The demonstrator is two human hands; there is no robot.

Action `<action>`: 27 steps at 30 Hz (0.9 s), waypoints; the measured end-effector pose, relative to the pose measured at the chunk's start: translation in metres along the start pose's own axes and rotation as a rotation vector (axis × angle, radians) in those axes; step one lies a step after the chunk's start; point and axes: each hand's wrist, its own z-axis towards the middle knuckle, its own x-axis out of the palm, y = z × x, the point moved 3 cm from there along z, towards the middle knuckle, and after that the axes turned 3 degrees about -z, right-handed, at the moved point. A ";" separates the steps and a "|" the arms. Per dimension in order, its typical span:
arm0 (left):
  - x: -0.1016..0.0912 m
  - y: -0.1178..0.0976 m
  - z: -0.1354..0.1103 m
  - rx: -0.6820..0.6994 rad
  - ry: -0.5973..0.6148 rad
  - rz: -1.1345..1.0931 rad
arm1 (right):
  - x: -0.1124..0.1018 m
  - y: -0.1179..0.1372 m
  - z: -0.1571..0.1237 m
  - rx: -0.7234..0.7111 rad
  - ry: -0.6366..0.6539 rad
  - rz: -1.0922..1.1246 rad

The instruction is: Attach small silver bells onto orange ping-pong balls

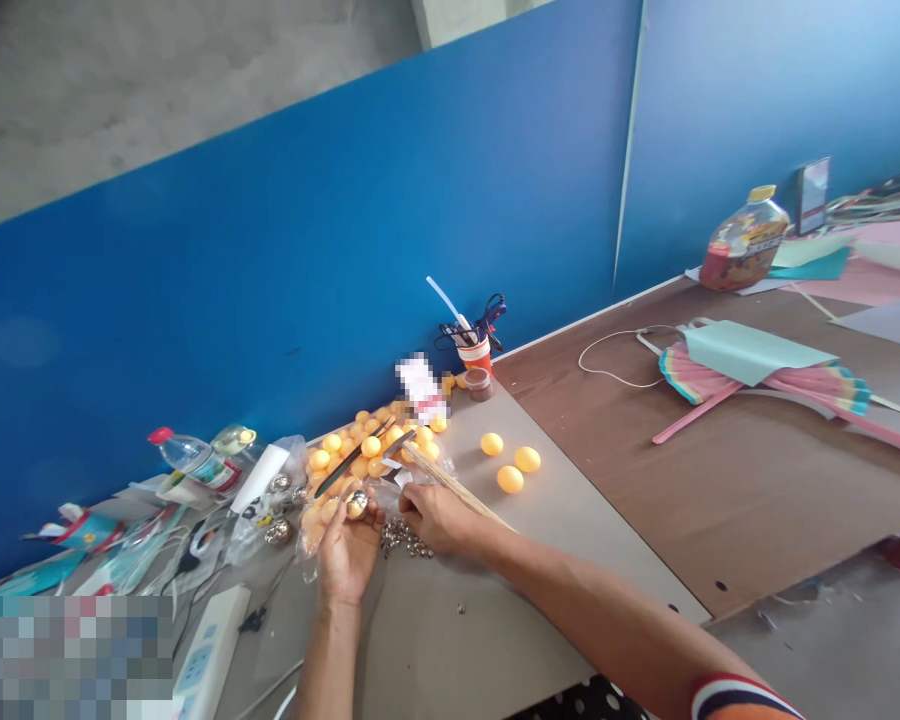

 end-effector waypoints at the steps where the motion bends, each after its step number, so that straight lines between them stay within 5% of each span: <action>1: 0.000 0.000 0.000 -0.004 -0.002 -0.001 | 0.000 0.000 0.000 -0.012 0.007 0.011; 14: 0.003 0.000 -0.001 -0.028 0.034 -0.022 | -0.001 0.004 0.001 -0.068 -0.030 0.065; 27: 0.007 0.001 -0.005 0.005 0.054 0.046 | -0.011 0.007 0.002 0.099 -0.092 0.285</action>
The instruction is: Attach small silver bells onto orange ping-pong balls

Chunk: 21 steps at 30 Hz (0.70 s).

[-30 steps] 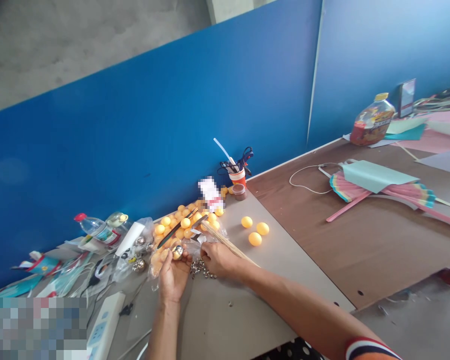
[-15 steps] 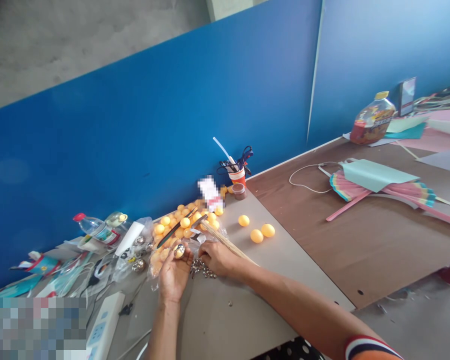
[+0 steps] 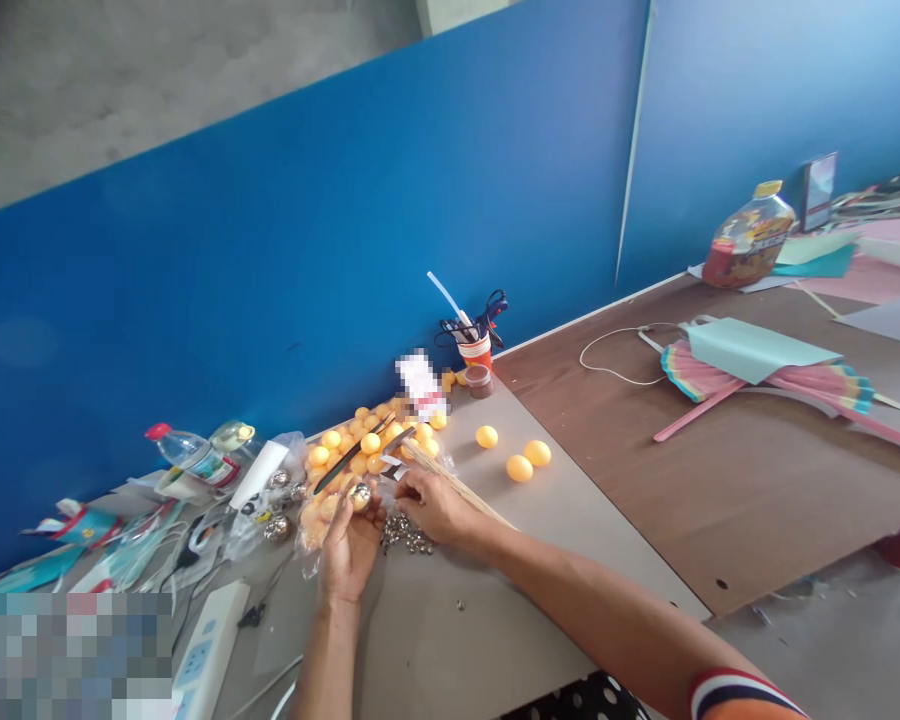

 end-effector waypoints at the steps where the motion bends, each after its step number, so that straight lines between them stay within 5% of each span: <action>1: 0.001 0.000 -0.001 0.002 0.002 0.009 | 0.001 -0.003 0.001 0.017 0.008 0.038; 9: 0.006 0.002 -0.003 0.005 0.038 0.035 | 0.009 -0.015 0.010 0.060 0.119 0.363; 21: 0.010 0.010 -0.005 -0.009 0.166 0.117 | 0.007 -0.012 0.008 0.002 0.100 0.474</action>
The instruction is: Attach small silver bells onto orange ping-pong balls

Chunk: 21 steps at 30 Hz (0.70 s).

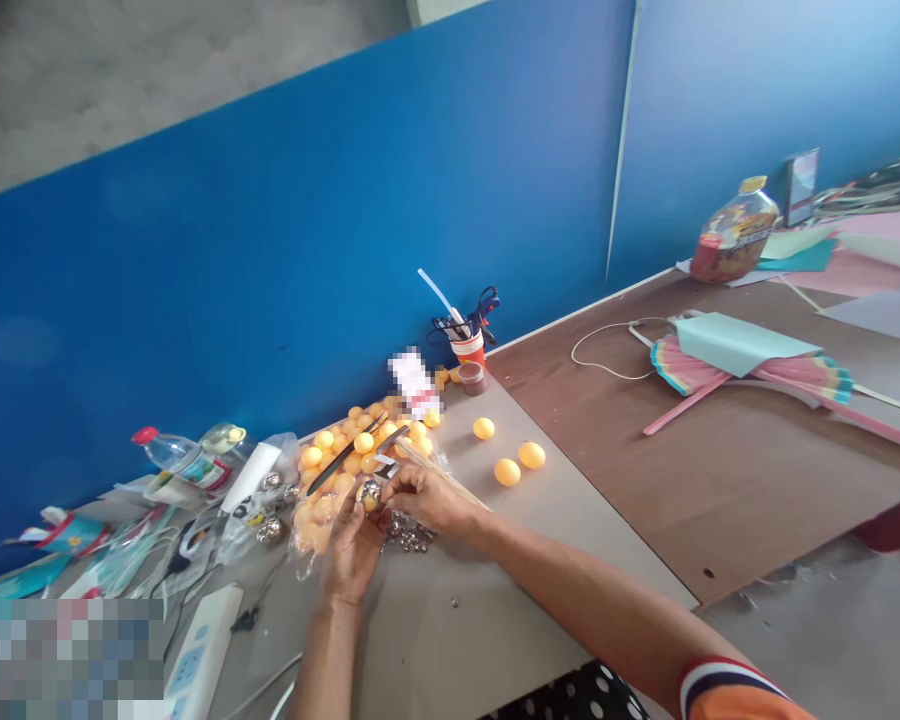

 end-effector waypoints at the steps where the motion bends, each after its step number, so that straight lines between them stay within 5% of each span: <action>1: 0.001 0.001 0.000 0.001 0.012 0.010 | 0.001 0.000 0.000 0.003 0.010 0.027; 7: 0.005 0.003 -0.002 -0.006 0.029 0.036 | 0.008 0.000 0.001 0.009 0.026 0.137; 21: 0.009 0.001 -0.003 0.001 -0.037 0.151 | 0.007 0.002 -0.001 0.076 0.000 0.009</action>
